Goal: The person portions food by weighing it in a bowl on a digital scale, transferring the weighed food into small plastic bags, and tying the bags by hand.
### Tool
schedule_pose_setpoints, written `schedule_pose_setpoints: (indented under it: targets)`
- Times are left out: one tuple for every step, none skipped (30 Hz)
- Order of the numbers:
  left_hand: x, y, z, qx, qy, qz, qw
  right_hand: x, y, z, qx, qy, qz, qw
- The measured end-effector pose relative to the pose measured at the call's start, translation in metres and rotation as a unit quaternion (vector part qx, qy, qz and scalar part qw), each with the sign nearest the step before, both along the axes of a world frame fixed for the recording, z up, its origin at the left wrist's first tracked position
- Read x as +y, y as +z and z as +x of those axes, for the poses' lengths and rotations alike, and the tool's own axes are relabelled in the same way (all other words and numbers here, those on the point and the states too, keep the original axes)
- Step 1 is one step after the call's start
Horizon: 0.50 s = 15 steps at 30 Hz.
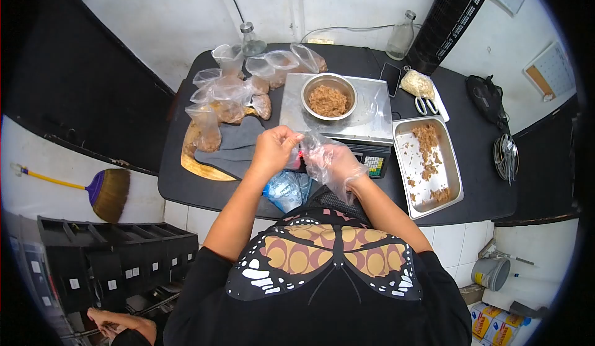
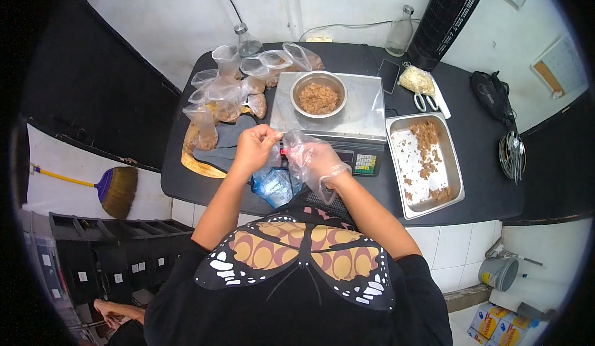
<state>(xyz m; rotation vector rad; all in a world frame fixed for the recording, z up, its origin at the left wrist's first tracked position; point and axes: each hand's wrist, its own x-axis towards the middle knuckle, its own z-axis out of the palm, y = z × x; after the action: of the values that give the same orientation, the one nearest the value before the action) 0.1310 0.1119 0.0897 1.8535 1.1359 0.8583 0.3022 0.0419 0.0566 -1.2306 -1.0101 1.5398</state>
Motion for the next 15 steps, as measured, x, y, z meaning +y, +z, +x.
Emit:
schedule_pose_setpoints:
  targets:
    - [-0.005, 0.002, 0.004, -0.011, 0.000, -0.043, 0.999, 0.000, -0.003, -0.002, 0.042, -0.005, 0.023, 0.999]
    - [-0.011, 0.007, 0.010, -0.022, -0.001, -0.086, 0.996, -0.001, 0.000, -0.004, -0.014, 0.000, 0.060, 0.998]
    - [-0.014, 0.009, 0.014, -0.033, -0.002, -0.129, 0.991, -0.001, 0.006, -0.007, -0.070, 0.005, 0.096, 0.993]
    - [-0.014, 0.008, 0.015, -0.019, -0.011, -0.084, 0.996, -0.001, 0.009, -0.008, -0.126, 0.009, 0.132, 0.983]
    - [-0.013, 0.008, 0.016, -0.005, -0.021, -0.038, 0.999, 0.000, 0.002, -0.007, -0.160, 0.024, 0.130, 0.978]
    - [-0.013, 0.008, 0.017, 0.008, -0.030, 0.008, 0.999, 0.002, -0.003, -0.003, -0.153, 0.029, 0.123, 0.980]
    - [-0.011, 0.011, 0.016, 0.007, -0.029, -0.006, 1.000, 0.003, -0.008, 0.004, -0.147, 0.034, 0.116, 0.982]
    - [-0.008, 0.018, 0.013, 0.005, -0.027, -0.020, 0.999, 0.005, -0.009, 0.009, -0.140, 0.041, 0.109, 0.983]
    - [-0.007, 0.023, 0.011, 0.004, -0.025, -0.033, 0.999, 0.002, 0.020, 0.006, -0.176, 0.021, 0.004, 0.984]
    - [-0.005, 0.024, 0.009, 0.017, -0.027, -0.028, 0.999, 0.001, 0.022, 0.007, -0.138, 0.001, 0.002, 0.990]
    - [-0.004, 0.026, 0.008, 0.031, -0.030, -0.023, 0.999, -0.001, 0.023, 0.007, -0.099, -0.019, 0.000, 0.995]
    - [-0.003, 0.026, 0.008, 0.045, -0.032, -0.017, 0.998, -0.003, 0.023, 0.008, -0.059, -0.039, -0.002, 0.998]
    - [-0.002, 0.023, 0.008, 0.033, -0.014, 0.011, 0.999, -0.003, 0.019, 0.009, -0.028, -0.041, -0.021, 0.999]
    - [-0.004, 0.021, 0.011, 0.021, 0.004, 0.039, 0.999, -0.005, 0.017, 0.009, -0.007, -0.046, -0.029, 0.999]
    - [-0.006, 0.020, 0.013, 0.008, 0.023, 0.067, 0.997, -0.006, 0.016, 0.010, 0.015, -0.051, -0.036, 0.998]
